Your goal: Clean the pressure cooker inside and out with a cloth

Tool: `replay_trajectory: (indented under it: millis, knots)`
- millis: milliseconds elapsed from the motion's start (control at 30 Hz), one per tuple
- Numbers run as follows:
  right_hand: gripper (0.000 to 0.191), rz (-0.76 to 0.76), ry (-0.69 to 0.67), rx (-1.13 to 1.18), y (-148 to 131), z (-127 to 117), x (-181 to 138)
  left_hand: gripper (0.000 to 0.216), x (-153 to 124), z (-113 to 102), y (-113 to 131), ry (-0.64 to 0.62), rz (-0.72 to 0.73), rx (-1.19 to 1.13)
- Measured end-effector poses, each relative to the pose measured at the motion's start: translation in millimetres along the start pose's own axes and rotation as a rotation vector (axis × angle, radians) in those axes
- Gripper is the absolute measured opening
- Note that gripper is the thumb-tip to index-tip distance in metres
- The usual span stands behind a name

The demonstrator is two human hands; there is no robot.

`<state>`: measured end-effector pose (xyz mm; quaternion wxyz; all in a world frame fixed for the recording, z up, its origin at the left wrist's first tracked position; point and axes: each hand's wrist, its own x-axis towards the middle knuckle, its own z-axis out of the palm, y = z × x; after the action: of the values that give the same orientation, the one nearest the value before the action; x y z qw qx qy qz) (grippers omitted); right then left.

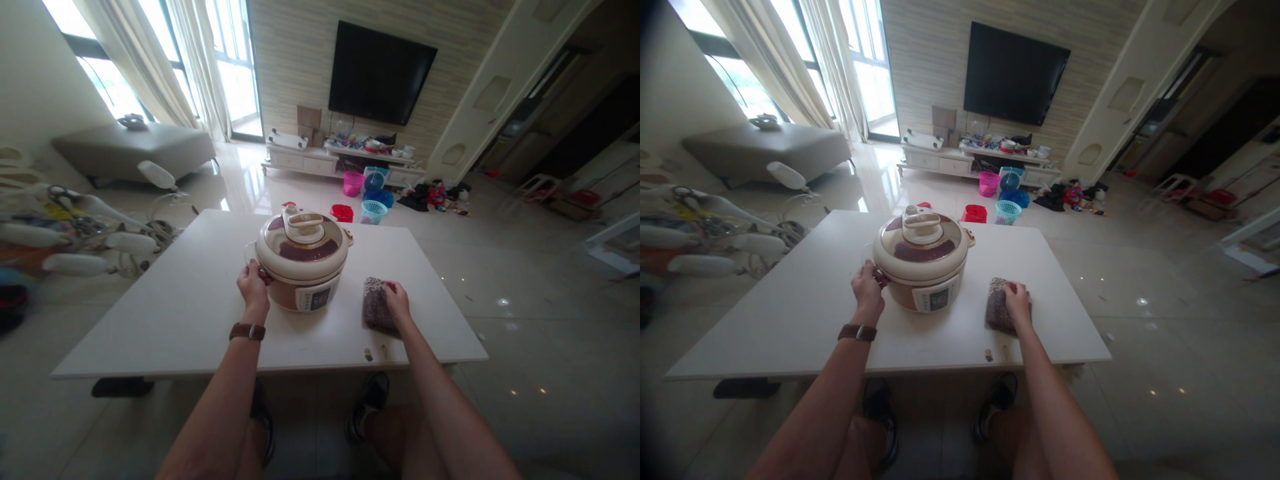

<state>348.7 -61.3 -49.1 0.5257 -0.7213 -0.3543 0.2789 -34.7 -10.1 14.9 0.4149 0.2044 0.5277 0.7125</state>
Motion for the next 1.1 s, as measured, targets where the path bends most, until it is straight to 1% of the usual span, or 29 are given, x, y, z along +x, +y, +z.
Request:
replay_trajectory:
  millis: [67, 133, 233, 267, 367, 467, 567, 667, 733, 833, 867, 900, 933, 967, 1033, 1100]
  knots:
    - [0.034, 0.004, -0.074, 0.057, -17.4, 24.9, -2.7, 0.038, -1.8, -1.4, 1.5, -0.008, -0.016, 0.004]
    - [0.031, 0.008, -0.154, 0.125, -39.9, 49.6, 1.2, 0.034, -3.4, -2.6, 3.0, -0.011, -0.040, 0.000]
    - [0.026, 0.024, -0.239, 0.217, -81.6, 82.1, 17.9, 0.032, -4.3, -5.0, 5.3, -0.029, -0.062, 0.000]
    - [0.023, 0.076, -0.262, 0.293, -95.6, 91.2, 24.7, 0.033, -4.2, -5.9, 6.0, -0.040, -0.059, 0.002]
    - [0.013, 0.140, -0.254, 0.413, -129.5, 113.2, 42.3, 0.033, -3.1, -7.8, 7.6, -0.079, -0.038, -0.015]
    - [0.018, 0.138, -0.204, 0.420, -144.9, 127.2, 49.9, 0.031, -1.9, -7.5, 8.1, -0.084, -0.042, -0.052]
    - [0.029, 0.120, -0.161, 0.424, -146.5, 132.0, 46.1, 0.029, -0.4, -6.8, 7.7, -0.073, -0.045, -0.050]
    - [0.035, 0.099, -0.152, 0.414, -141.3, 126.7, 30.2, 0.028, 2.9, -9.3, 7.5, -0.063, -0.035, -0.036]
    - [0.039, 0.091, -0.162, 0.396, -134.9, 116.9, 13.8, 0.029, 6.7, -13.6, 8.2, -0.038, -0.021, -0.037]
    - [0.038, 0.102, -0.217, 0.347, -125.2, 93.2, -11.8, 0.028, 13.8, -22.7, 10.8, 0.036, 0.018, -0.065]
    - [0.035, 0.107, -0.255, 0.299, -124.3, 84.2, -18.7, 0.027, 16.1, -26.0, 11.9, 0.069, 0.032, -0.070]
    - [0.034, 0.085, -0.305, 0.195, -125.8, 75.8, -24.3, 0.027, 18.1, -29.0, 13.0, 0.102, 0.043, -0.071]
    - [0.033, 0.014, -0.329, 0.070, -130.2, 68.7, -28.9, 0.027, 19.7, -31.6, 14.1, 0.132, 0.055, -0.069]
    - [0.032, -0.104, -0.332, -0.061, -138.0, 63.8, -32.8, 0.027, 20.8, -33.7, 15.0, 0.151, 0.064, -0.067]
    - [0.033, -0.446, -0.294, -0.274, -162.9, 63.3, -40.3, 0.026, 21.6, -36.2, 16.7, 0.163, 0.064, -0.087]
    - [0.040, -0.748, -0.355, -0.394, -196.0, 76.2, -50.3, 0.025, 21.0, -36.6, 18.0, 0.157, 0.052, -0.129]
